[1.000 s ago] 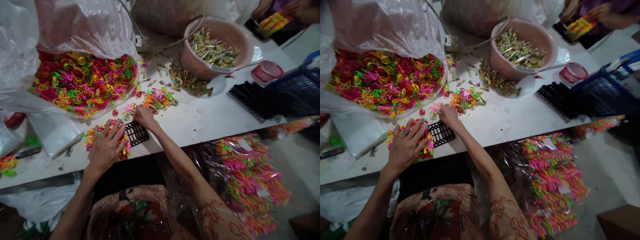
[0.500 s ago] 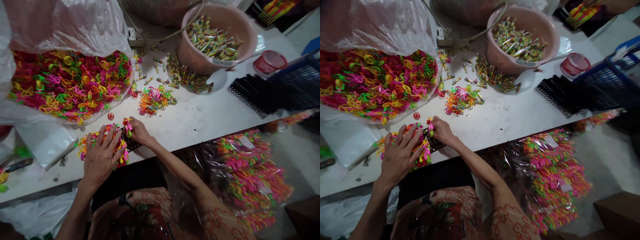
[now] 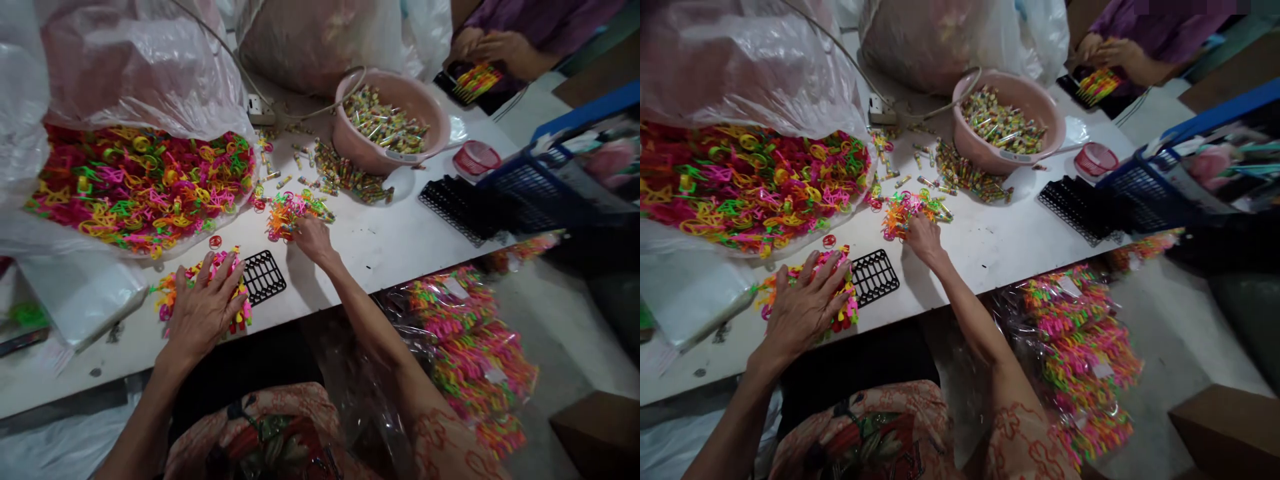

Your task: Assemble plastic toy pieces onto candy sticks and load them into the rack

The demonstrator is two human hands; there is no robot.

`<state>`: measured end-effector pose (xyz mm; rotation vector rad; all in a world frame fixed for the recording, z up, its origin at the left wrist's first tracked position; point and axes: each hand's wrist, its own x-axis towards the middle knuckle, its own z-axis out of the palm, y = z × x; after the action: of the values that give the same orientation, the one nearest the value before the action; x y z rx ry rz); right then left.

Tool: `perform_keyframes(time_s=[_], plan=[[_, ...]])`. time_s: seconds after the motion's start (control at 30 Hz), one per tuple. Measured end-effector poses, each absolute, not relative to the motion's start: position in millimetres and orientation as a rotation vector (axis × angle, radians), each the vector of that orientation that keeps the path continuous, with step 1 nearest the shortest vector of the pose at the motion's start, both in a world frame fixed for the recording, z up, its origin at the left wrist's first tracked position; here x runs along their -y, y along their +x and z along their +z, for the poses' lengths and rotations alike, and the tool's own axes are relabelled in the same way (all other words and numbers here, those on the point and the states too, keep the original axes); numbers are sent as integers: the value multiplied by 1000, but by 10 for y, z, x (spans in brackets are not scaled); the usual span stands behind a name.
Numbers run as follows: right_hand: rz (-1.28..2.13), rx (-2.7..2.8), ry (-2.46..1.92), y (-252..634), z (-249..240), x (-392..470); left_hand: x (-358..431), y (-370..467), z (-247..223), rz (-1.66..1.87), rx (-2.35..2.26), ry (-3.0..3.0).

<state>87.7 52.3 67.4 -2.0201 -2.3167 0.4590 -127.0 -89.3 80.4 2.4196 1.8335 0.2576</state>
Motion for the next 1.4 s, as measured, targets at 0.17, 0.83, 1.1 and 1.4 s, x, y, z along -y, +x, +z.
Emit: perform_keyframes(time_s=[0.17, 0.83, 1.1, 1.4], plan=[[430, 2412, -2034, 771, 626, -625, 826, -1227, 846, 219, -1833, 2450], [1449, 1340, -1309, 457, 166, 686, 842, -1221, 897, 178, -1849, 2468], [1424, 1524, -1250, 540, 209, 632, 837, -1241, 865, 208, -1831, 2444], [975, 2091, -1130, 608, 49, 618, 825, -1234, 870, 170, -1829, 2420]])
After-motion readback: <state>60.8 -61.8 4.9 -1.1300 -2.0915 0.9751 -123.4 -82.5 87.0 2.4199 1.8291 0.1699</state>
